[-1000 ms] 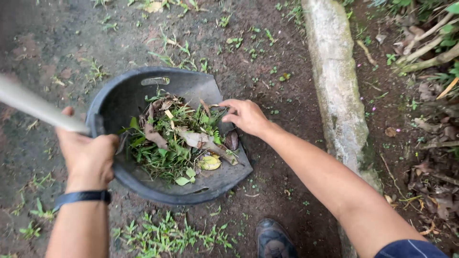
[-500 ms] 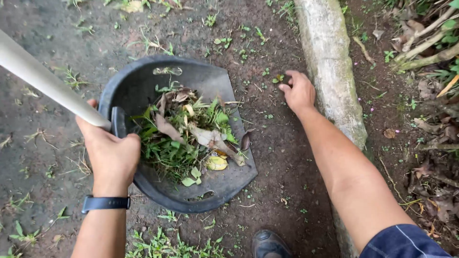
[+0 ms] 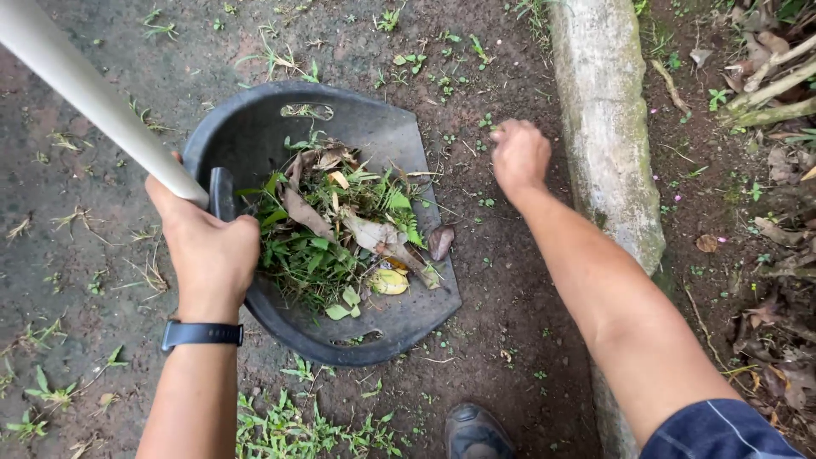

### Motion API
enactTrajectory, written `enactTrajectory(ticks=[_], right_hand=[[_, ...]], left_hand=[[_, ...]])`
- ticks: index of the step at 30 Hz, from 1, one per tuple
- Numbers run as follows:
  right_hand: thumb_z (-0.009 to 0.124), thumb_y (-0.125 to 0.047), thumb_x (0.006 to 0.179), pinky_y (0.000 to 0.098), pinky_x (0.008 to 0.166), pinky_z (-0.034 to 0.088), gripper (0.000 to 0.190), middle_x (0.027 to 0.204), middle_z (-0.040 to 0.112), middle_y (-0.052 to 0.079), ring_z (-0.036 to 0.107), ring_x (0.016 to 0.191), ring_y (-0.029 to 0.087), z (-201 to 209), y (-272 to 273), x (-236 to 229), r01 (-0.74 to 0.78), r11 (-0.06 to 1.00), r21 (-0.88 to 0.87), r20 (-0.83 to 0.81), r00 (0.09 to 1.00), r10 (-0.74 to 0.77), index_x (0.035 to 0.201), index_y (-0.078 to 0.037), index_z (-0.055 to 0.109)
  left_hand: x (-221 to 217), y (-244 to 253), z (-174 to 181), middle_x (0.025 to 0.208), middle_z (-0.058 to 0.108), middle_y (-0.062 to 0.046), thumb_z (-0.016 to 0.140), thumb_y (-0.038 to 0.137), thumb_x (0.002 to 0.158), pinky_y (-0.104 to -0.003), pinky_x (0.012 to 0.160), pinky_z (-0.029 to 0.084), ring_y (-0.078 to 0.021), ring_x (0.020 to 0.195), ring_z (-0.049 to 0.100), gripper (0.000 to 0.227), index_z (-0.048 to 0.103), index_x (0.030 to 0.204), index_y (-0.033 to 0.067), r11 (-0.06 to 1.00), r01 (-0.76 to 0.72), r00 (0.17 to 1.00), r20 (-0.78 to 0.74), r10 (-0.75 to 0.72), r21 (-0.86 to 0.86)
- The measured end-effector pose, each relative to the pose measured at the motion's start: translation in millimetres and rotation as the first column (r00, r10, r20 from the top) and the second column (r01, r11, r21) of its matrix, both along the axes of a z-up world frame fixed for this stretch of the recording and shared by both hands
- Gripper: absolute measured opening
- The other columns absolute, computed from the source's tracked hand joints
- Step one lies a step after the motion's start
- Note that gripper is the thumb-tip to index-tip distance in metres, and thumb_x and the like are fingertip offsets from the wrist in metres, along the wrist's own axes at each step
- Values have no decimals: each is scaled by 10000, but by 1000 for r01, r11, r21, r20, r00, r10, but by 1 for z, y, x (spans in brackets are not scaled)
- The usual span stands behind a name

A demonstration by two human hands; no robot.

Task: Gathering fallen leaves, weeds, and organic garden waste from the ground and placing them into a dustpan/scoop.

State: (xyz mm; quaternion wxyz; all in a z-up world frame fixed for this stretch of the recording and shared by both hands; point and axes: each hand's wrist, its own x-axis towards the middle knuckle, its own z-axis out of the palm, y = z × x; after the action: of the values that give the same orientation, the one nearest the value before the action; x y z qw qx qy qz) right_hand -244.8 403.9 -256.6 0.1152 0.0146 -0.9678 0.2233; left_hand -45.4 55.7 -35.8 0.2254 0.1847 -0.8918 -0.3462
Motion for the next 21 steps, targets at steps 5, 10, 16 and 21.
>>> enactTrajectory(ticks=[5, 10, 16, 21], right_hand=[[708, -129, 900, 318, 834, 573, 300, 939, 799, 107, 751, 866, 169, 59, -55, 56, -210, 561, -800, 236, 750, 617, 1197, -94, 690], [790, -146, 858, 335, 833, 583, 345, 995, 782, 106, 750, 908, 180, 66, -20, 61, -289, 743, -603, 227, 831, 508, 1190, -107, 701], [799, -250, 872, 413, 894, 564, 173, 1058, 788, 51, 756, 922, 224, 34, 29, 71, -274, 956, -108, 331, 897, 295, 1031, -185, 820], [820, -290, 823, 462, 823, 557, 245, 1024, 761, 117, 719, 897, 337, 16, 31, 91, -314, 949, -3, 223, 925, 307, 1037, -170, 809]], left_hand=[[5, -20, -22, 1396, 532, -223, 560, -162, 740, -372, 1172, 423, -329, 1357, 572, 817, 332, 1500, 30, 996, 65, 997, -52, -62, 53], [22, -6, 38, 1353, 477, -160, 572, -156, 665, -330, 861, 533, -266, 1150, 618, 973, 265, 1536, 153, 919, -138, 987, 123, 98, 369], [53, -28, -1, 1441, 475, -206, 589, -160, 696, -349, 1063, 449, -309, 1324, 544, 986, 259, 1590, 95, 981, -33, 998, 66, 20, 193], [62, -17, 3, 1477, 454, -217, 607, -121, 704, -354, 1178, 361, -329, 1418, 481, 964, 250, 1586, 30, 985, -24, 1000, 8, 23, 173]])
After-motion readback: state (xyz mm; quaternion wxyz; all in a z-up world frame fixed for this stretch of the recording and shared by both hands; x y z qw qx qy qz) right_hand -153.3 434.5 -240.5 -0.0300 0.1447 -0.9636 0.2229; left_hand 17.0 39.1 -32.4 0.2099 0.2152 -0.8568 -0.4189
